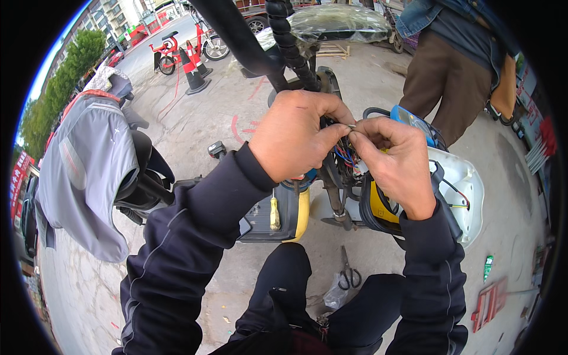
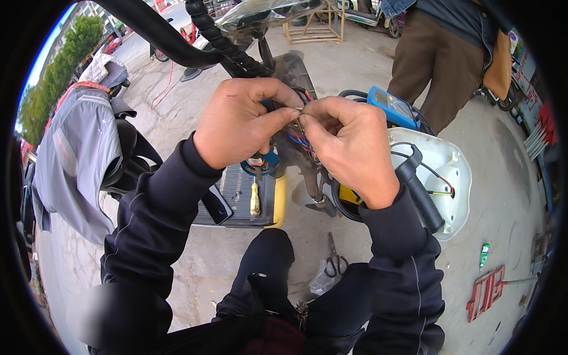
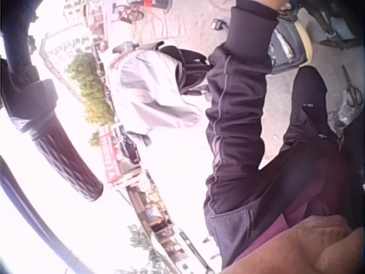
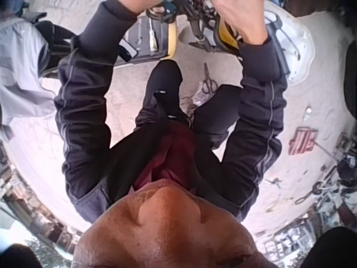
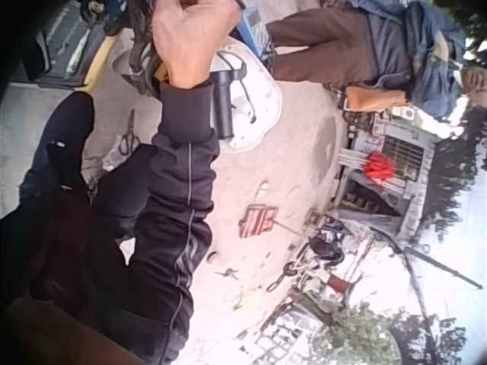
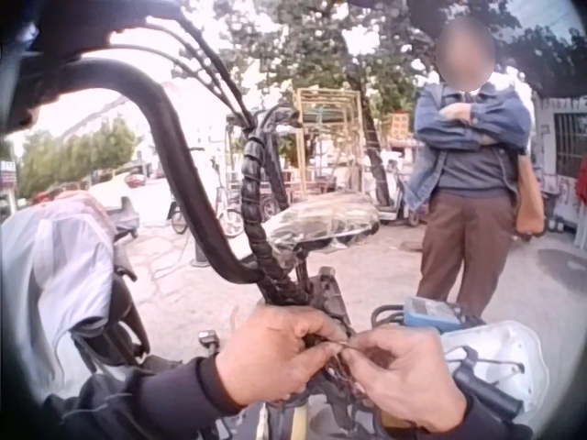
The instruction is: The person repairs an electric scooter's wiring harness at the handlebar area. They strip wire ends, twist connections, and secure them with electrical tape while using pliers and scissors. The scooter remains stationary on a paved outdoor area.
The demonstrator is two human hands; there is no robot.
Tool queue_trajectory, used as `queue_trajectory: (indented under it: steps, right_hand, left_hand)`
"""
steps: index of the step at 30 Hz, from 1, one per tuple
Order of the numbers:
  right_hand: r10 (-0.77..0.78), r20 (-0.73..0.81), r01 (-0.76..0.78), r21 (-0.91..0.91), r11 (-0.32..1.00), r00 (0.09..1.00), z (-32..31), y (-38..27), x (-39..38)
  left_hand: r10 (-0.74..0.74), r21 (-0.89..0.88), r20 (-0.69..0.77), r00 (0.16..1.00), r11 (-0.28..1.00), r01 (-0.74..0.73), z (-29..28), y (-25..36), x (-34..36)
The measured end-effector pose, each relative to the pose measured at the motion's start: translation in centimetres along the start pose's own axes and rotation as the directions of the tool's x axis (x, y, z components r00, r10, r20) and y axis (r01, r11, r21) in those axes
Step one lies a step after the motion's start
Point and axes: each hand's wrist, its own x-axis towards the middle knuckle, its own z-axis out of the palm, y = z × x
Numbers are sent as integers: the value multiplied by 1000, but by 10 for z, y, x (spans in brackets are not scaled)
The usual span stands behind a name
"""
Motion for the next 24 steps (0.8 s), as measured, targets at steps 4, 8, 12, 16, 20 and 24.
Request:
queue_trajectory:
  steps: [4, 8, 12, 16, 20, 24]
  right_hand:
    - [34, -23, -34, -1, 999, 999, 0, -5, 1]
    - [66, -18, -66, -27, 997, 998, -1, -7, 2]
    - [102, -20, -102, 17, 995, 995, 2, -1, 4]
    - [8, -48, -9, -28, 1000, 999, 2, 0, 4]
    - [-72, -75, 60, -148, 987, 995, -1, -6, 8]
    - [-68, -53, 57, -186, 981, 996, -5, -8, 14]
  left_hand:
    - [35, 31, -14, 999, 999, -35, 2, -2, 0]
    - [84, 59, -41, 996, 995, -82, 4, -4, 1]
    - [189, 134, -75, 979, 975, -178, 6, -9, 2]
    - [299, 292, -109, 948, 921, -257, 9, -13, -2]
    - [426, 216, -404, 810, 905, -368, 36, -7, -36]
    - [78, -304, -465, 882, 922, -241, 79, 2, -66]
